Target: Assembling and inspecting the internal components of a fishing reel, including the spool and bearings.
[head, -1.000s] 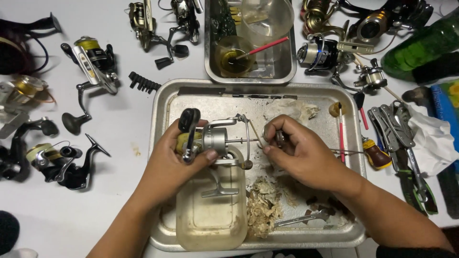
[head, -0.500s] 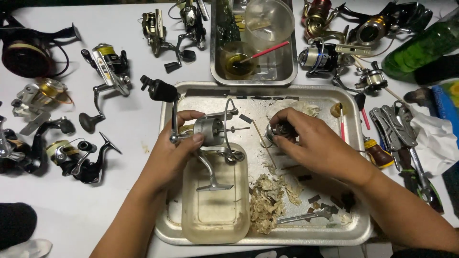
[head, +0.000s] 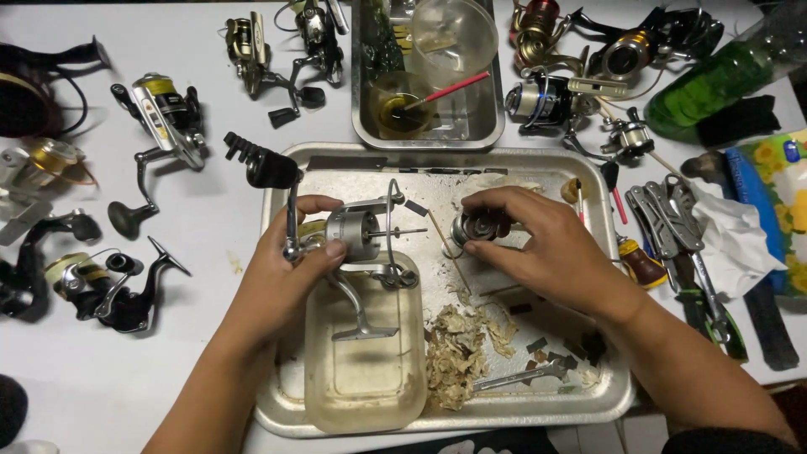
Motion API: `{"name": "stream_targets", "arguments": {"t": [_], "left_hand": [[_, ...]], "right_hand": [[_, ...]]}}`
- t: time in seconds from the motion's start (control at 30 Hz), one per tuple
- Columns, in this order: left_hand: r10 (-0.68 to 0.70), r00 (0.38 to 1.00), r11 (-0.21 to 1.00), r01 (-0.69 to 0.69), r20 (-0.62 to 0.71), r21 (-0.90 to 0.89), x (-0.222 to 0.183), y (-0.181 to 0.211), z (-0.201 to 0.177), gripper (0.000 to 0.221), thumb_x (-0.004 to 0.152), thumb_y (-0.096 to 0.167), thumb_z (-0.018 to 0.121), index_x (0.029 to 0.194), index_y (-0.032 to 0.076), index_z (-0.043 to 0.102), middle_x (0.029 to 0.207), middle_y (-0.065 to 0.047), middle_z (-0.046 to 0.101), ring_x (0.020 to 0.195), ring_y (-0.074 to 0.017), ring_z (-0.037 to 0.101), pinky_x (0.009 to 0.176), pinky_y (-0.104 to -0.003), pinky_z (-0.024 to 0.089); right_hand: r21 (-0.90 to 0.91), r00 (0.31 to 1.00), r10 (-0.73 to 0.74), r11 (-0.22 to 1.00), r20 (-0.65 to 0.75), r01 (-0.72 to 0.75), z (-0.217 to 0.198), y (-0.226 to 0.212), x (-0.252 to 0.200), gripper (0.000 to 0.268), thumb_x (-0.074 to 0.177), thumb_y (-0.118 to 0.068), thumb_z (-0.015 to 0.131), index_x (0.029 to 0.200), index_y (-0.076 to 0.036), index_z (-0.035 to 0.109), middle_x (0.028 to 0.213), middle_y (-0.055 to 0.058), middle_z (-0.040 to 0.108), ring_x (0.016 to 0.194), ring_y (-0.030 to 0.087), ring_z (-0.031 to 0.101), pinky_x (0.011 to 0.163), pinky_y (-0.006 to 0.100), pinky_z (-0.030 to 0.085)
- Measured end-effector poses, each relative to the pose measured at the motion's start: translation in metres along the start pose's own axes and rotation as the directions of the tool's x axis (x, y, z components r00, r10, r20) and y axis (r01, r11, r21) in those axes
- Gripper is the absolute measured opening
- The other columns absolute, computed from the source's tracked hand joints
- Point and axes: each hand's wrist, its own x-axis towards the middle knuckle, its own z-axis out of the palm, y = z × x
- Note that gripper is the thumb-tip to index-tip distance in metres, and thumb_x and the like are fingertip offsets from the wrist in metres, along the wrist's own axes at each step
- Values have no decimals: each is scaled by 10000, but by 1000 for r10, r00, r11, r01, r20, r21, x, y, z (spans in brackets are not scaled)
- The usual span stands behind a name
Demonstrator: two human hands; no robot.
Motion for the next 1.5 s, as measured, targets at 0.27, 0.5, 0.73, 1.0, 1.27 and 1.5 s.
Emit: {"name": "stream_targets", "arguments": {"t": [0.27,0.5,0.73,1.0,1.27,1.5], "left_hand": [[-16,999,997,14,-28,-76,-1,-2,0,462,815,230,724,1262,165,631,856,-36,679,759,-136,634,726,-290,560],[-85,996,994,84,-20,-67,-2,9,3,466,789,223,722,1241,171,617,1060,-72,705,837,-201,720,723,-341,643],[-63,998,997,63,-16,-35,-4,13,4,456,769,258,729,1206,178,625,1171,-49,675,901,-208,757,745,-357,668],[-110,993,993,109,-28,-43,-5,16,4,467,769,231,736,1219,173,625,1133,-60,708,926,-208,774,737,-337,652],[-75,997,997,76,-23,16,-2,11,3,442,783,267,724,1205,191,617,1156,-36,680,952,-192,746,763,-335,636],[80,991,936,-38,-107,350,4,20,-3,457,784,343,782,1213,267,642,1102,60,712,911,-102,662,869,-270,481]], "right_hand": [[289,982,188,939,26,-188,-4,-8,-3,383,839,-133,790,1194,-63,665,1194,92,751,1047,177,730,955,266,597],[477,971,232,849,49,-227,-6,9,-11,315,786,-67,819,1020,-51,609,1238,182,752,1195,252,732,1037,329,599],[840,972,204,503,114,-204,1,48,-21,172,888,-37,743,969,-20,593,1071,281,747,1268,370,691,836,340,658],[967,935,296,101,197,-236,6,58,-21,136,941,-132,745,963,-94,615,1151,336,703,754,224,693,711,297,592],[977,920,350,50,176,-206,13,66,-22,126,967,-125,706,983,-99,584,1146,346,680,780,229,658,705,279,575],[981,905,414,118,93,-155,16,72,-19,141,952,-127,702,898,-140,572,1151,327,692,788,234,644,722,298,565]]}}
